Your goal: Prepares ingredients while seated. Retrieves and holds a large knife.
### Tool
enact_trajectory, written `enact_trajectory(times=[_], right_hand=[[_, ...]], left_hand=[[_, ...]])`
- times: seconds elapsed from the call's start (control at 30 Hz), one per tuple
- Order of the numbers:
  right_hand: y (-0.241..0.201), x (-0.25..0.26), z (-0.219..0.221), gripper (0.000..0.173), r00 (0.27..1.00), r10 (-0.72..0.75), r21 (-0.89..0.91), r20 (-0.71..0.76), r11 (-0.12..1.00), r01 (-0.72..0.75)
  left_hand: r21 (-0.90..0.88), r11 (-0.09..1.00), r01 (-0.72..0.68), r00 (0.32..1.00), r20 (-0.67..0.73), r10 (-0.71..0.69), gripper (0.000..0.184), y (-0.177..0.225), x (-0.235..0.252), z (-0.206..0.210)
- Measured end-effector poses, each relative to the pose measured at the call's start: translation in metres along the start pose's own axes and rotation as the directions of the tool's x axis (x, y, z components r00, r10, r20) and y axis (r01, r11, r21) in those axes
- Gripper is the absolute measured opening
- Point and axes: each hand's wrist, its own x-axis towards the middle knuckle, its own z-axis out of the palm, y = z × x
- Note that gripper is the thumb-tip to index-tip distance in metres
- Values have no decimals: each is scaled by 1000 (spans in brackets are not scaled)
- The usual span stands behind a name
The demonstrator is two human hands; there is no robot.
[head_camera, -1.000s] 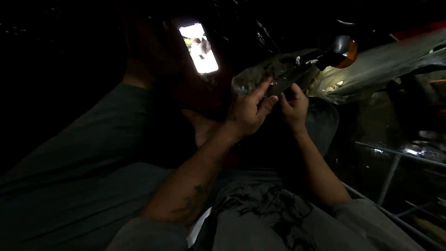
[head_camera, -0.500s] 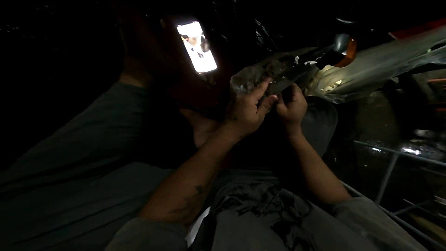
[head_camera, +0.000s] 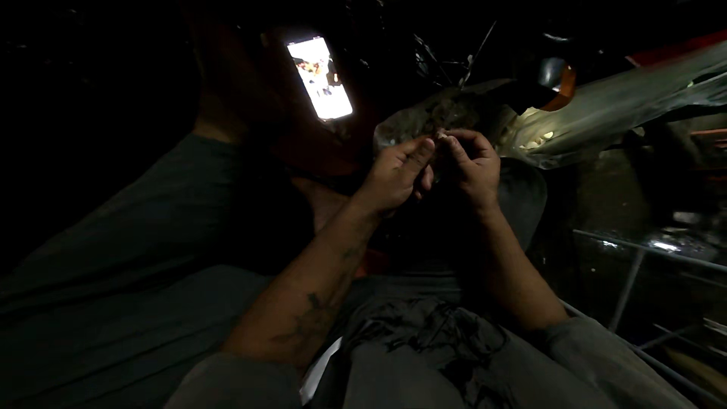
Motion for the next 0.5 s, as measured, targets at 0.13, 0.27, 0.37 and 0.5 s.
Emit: enact_trajectory(times=[0.13, 0.27, 0.37, 0.5], right_hand=[[0, 5, -2, 16, 997, 79, 112, 15, 990, -80], [3, 5, 1, 13, 984, -179, -216, 10, 960, 177], [-1, 0, 4, 17, 988, -150, -382, 38, 911, 153], [-3, -1, 5, 18, 998, -62, -310, -5, 949, 58]], left_hand=[[-132, 982, 132, 991, 10, -132, 41, 5, -2, 0], [-140, 979, 151, 988, -17, -154, 47, 3, -1, 0], [-94, 989, 118, 991, -58, -124, 42, 2, -1, 3], [-93, 987, 128, 991, -27, -131, 38, 2, -1, 3]])
